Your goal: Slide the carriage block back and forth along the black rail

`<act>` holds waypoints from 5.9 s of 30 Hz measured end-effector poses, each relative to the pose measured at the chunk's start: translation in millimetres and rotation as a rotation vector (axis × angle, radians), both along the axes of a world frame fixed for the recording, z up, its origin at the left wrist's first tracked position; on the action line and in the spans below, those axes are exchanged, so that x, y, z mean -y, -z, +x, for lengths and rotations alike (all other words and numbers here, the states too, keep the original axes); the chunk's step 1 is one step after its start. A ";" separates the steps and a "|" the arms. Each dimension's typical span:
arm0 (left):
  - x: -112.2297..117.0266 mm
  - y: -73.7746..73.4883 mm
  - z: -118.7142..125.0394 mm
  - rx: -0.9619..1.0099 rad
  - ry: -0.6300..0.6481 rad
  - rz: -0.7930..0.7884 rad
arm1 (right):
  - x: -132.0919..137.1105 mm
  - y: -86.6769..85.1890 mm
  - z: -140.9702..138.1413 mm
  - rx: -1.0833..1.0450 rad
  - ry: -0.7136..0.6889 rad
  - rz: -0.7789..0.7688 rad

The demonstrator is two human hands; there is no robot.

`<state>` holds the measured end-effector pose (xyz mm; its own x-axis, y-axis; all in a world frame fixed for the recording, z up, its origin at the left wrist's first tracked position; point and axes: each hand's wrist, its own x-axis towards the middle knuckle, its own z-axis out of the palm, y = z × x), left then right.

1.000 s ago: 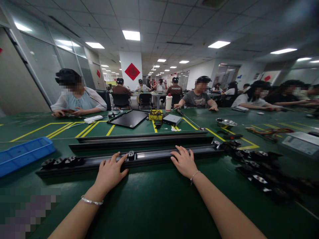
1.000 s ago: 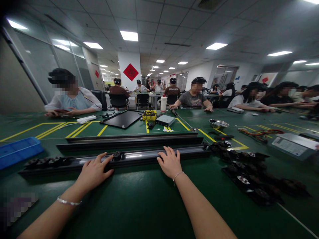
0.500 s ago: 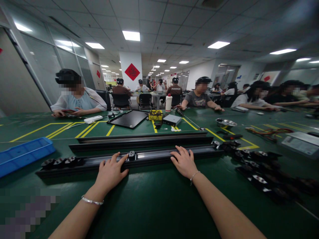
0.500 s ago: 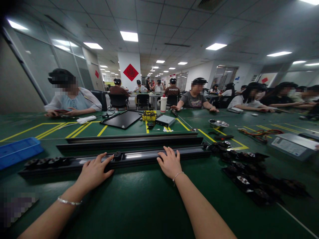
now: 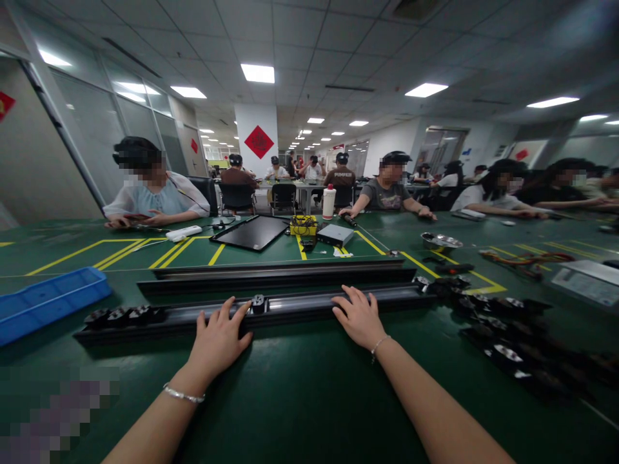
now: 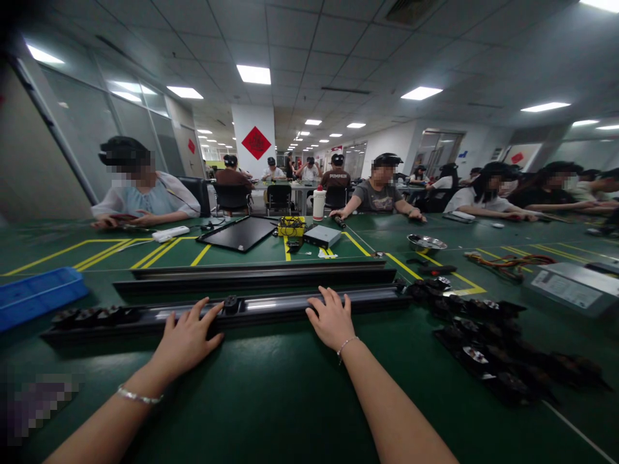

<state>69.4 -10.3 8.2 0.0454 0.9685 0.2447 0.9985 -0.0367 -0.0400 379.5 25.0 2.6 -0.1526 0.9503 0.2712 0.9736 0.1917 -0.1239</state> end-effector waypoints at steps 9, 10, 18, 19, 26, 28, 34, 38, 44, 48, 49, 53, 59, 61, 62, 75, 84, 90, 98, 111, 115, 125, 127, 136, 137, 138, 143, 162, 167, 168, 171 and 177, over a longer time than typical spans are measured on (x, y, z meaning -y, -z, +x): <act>-5.3 8.5 -2.7 0.037 0.224 0.036 | 0.0 -0.7 0.6 -0.007 -0.007 -0.016; -5.3 7.9 -2.0 0.041 0.217 0.036 | 0.2 -1.1 0.4 -0.005 -0.008 -0.018; -4.8 3.0 3.1 0.084 0.168 0.029 | 0.8 -2.9 0.3 -0.012 -0.006 -0.022; -4.9 2.6 3.1 0.085 0.168 0.027 | 0.7 -2.4 0.4 -0.014 -0.008 -0.018; -4.4 -2.0 3.8 0.092 0.153 -0.001 | 0.8 -0.2 0.2 -0.012 -0.006 0.019; -4.3 -2.4 4.2 0.090 0.146 -0.006 | 1.0 -0.9 -0.2 -0.010 -0.006 0.013; -4.7 -1.0 5.0 0.074 0.131 0.004 | 1.9 -3.5 -1.3 -0.013 -0.002 -0.011; -4.0 -1.1 6.2 0.069 0.126 -0.006 | 1.9 -2.0 -0.8 -0.017 -0.004 0.002; -3.3 -1.3 7.4 0.059 0.114 -0.010 | 1.7 -0.7 -0.2 -0.021 -0.009 0.013; -3.3 -2.3 8.1 0.067 0.102 -0.031 | 2.0 -2.1 -0.7 -0.016 -0.007 0.006; -3.3 -2.7 8.4 0.066 0.102 -0.031 | 2.0 -2.1 -0.8 -0.014 -0.008 0.005; -2.8 -4.2 9.8 0.051 0.098 -0.030 | 1.1 -0.6 -0.6 -0.009 -0.002 0.007; -3.0 -4.7 10.4 0.039 0.083 -0.043 | 0.0 0.5 -0.4 -0.014 0.001 0.001; -3.5 -3.7 10.2 0.038 0.079 -0.041 | -0.1 0.4 -0.4 -0.018 -0.001 0.006; -3.6 -2.9 10.3 0.037 0.077 -0.035 | -0.3 0.6 -0.3 -0.020 -0.003 0.005; -5.4 -0.7 13.4 0.032 0.071 -0.038 | -0.1 0.0 -0.1 -0.041 -0.010 -0.018; -7.7 7.5 22.0 0.053 0.189 0.045 | 0.6 -0.9 -0.9 -0.041 -0.010 -0.001; -10.0 12.8 18.4 0.074 0.193 0.071 | 1.9 -2.4 -1.5 -0.032 -0.006 -0.020; -11.5 10.6 18.4 0.110 0.181 0.045 | 1.8 -2.4 -0.9 -0.028 -0.009 -0.007; -7.3 2.6 23.7 0.125 0.150 0.021 | 2.0 -2.3 -0.9 -0.023 -0.009 -0.007; -7.6 2.2 23.7 0.123 0.153 0.020 | 0.9 -0.8 -0.7 -0.015 -0.005 -0.002; -8.3 0.6 24.3 0.131 0.140 -0.008 | 0.9 -0.6 -0.4 -0.013 -0.007 0.001; -8.1 -0.3 24.9 0.128 0.137 -0.003 | 1.6 -1.8 -0.7 -0.015 -0.007 0.000; -7.3 -4.5 27.6 0.115 0.118 -0.036 | 0.4 -0.4 -0.1 -0.019 -0.007 -0.007; -7.3 -4.8 27.7 0.112 0.116 -0.035 | 0.3 -0.4 -0.2 -0.021 -0.008 -0.008; -7.5 -5.2 27.9 0.109 0.114 -0.035 | 0.3 -0.6 -0.3 -0.023 -0.008 -0.010; -9.5 -10.6 36.0 0.087 0.075 -0.070 | 1.3 -1.4 -1.6 -0.027 -0.006 0.002; -12.0 -0.8 38.2 0.118 0.149 0.001 | 1.3 -1.5 -1.3 -0.036 -0.008 -0.005; -13.0 -0.4 37.7 0.129 0.138 -0.011 | 1.5 -1.0 -0.5 -0.047 -0.013 -0.001; -12.9 -0.7 37.7 0.131 0.140 -0.012 | 1.5 -1.1 -0.6 -0.046 -0.013 -0.002; -12.6 -1.8 38.3 0.136 0.140 -0.018 | 1.6 -1.3 -1.0 -0.029 -0.010 -0.001; -12.8 -3.1 40.6 0.139 0.126 -0.021 | 1.3 0.2 -1.3 -0.006 0.001 0.019</act>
<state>110.1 2.6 11.2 0.1340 0.9622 0.2372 0.9819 -0.1613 0.0997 378.2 23.7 2.4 -0.1502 0.9450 0.2905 0.9730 0.1934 -0.1260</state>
